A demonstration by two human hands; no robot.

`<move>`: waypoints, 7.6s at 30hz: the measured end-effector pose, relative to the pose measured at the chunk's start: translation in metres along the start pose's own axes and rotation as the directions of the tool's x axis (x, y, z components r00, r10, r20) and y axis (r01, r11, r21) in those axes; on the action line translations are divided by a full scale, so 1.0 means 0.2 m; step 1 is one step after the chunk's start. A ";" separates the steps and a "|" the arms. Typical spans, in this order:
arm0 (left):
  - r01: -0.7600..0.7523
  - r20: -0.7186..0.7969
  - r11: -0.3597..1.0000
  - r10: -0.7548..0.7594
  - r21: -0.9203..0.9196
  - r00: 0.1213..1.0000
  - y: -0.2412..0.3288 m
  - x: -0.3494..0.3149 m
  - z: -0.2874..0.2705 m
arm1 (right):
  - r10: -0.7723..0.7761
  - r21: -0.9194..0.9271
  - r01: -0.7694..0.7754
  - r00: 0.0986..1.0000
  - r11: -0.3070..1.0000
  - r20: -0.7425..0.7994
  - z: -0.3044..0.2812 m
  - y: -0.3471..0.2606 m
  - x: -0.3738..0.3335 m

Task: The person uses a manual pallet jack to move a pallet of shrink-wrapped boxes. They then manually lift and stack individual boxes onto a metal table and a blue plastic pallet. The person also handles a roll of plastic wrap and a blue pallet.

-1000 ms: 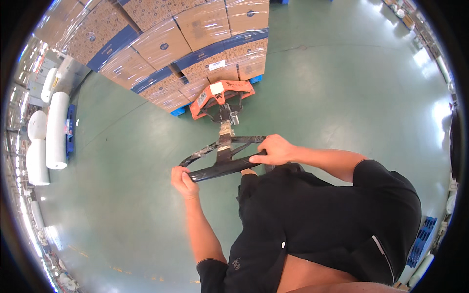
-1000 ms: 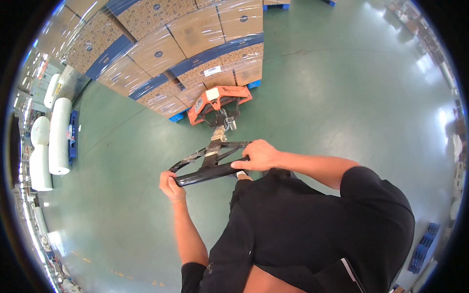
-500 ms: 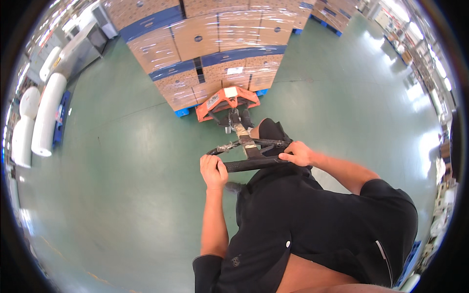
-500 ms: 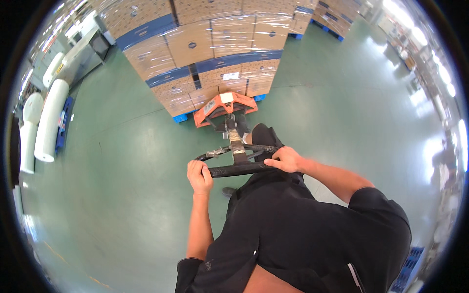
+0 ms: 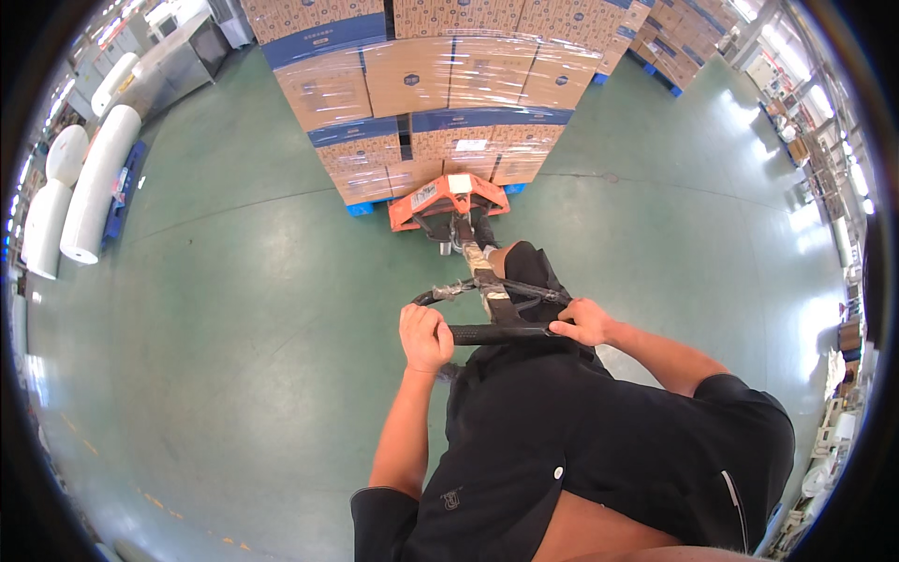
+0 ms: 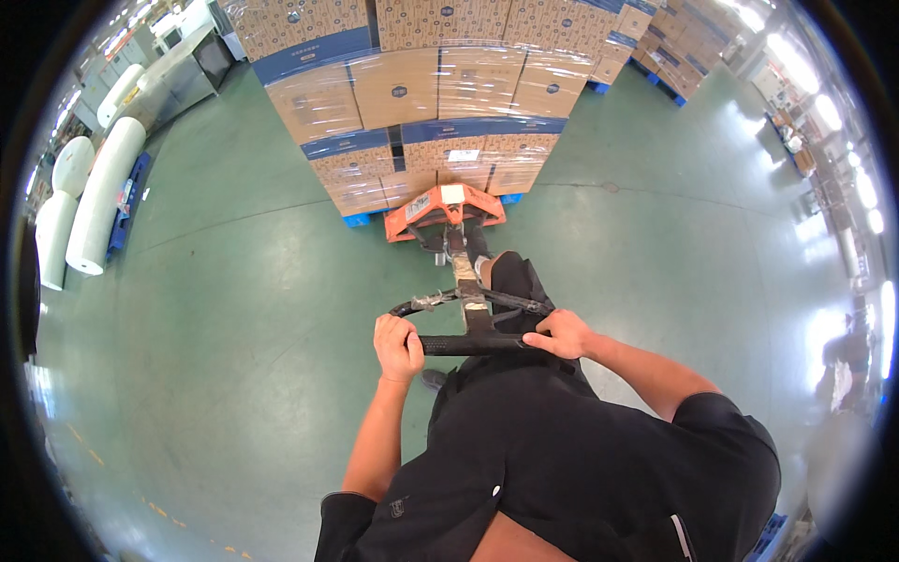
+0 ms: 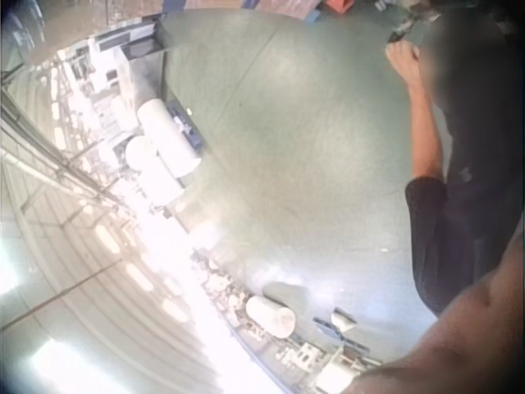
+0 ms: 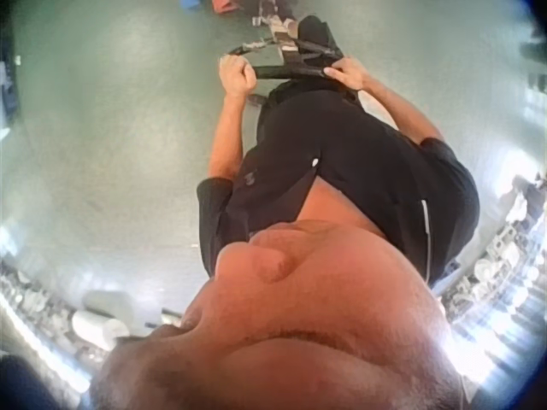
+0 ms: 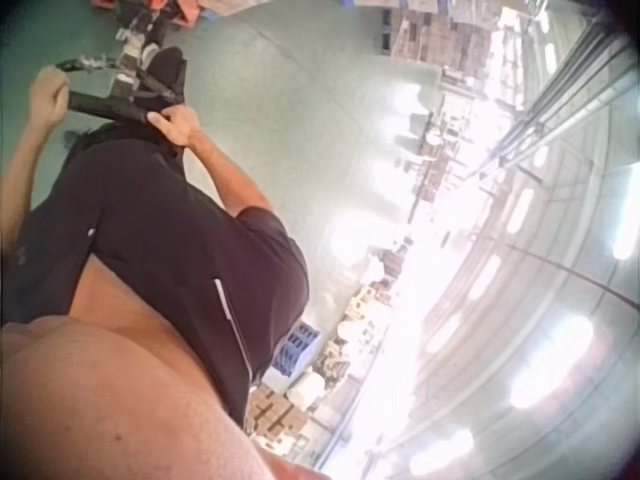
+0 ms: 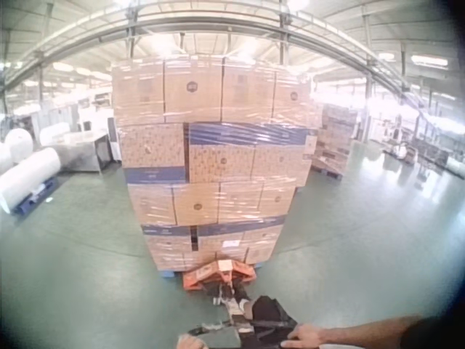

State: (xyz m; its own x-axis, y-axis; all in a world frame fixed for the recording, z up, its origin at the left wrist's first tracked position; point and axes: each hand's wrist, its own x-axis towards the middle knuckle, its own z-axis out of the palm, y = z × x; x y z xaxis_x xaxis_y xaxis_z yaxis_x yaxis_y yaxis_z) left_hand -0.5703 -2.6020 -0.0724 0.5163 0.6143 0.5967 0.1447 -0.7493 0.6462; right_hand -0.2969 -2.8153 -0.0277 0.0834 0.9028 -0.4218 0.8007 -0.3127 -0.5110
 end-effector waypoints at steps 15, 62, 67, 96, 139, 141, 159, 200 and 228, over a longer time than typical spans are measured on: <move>0.441 -0.054 0.790 -0.465 0.425 0.884 0.38 -0.31 0.05 | -0.065 0.182 -0.303 0.360 0.935 0.931 -0.07 0.12 0.58; 0.229 -0.159 -0.280 -0.251 -0.932 -0.955 3.42 -3.81 0.85 | 0.119 0.222 -0.504 0.558 0.835 0.821 2.71 -1.75 -1.28; -0.232 0.215 0.137 -0.130 -0.963 -0.968 3.61 -3.87 0.92 | 0.161 0.197 -0.515 0.569 0.834 0.807 3.19 -2.15 -1.53; 0.061 -0.059 0.098 0.021 -0.993 -0.998 5.26 -6.96 -1.19 | 0.115 0.015 -0.239 0.523 0.971 0.844 5.93 -3.69 -4.37; -0.320 0.321 0.429 -0.073 -0.844 -0.944 8.54 -10.69 -1.31 | 0.080 -0.141 0.078 0.524 0.987 0.848 9.16 -4.11 -10.02; -0.336 0.335 0.417 -0.077 -0.845 -0.939 8.67 -10.81 -1.30 | 0.079 -0.134 0.084 0.476 0.987 0.876 9.27 -4.10 -10.31; -0.156 0.181 0.669 -0.033 -0.727 -0.983 10.45 -12.82 -1.12 | -0.031 -0.027 0.240 0.234 0.970 0.972 10.22 -3.87 -12.76; -0.095 0.133 0.133 0.323 -0.987 -0.937 13.87 -13.81 1.87 | 0.224 -0.190 0.708 0.046 0.680 0.973 10.41 -0.66 -17.41; 0.533 -0.398 -0.189 -0.476 -0.825 -0.784 16.87 -15.63 3.42 | -0.099 -0.063 0.997 0.067 0.044 0.993 8.66 1.21 -18.37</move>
State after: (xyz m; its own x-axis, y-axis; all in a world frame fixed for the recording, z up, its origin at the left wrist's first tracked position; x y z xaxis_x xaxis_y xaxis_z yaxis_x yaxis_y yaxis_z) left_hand -1.1184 -7.2195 -0.0837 -0.8098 -0.0270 -0.5861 -0.4483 0.6729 0.5884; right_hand -1.4369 -6.7199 0.1004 -0.6623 -0.2014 -0.7217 0.1558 0.9051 -0.3956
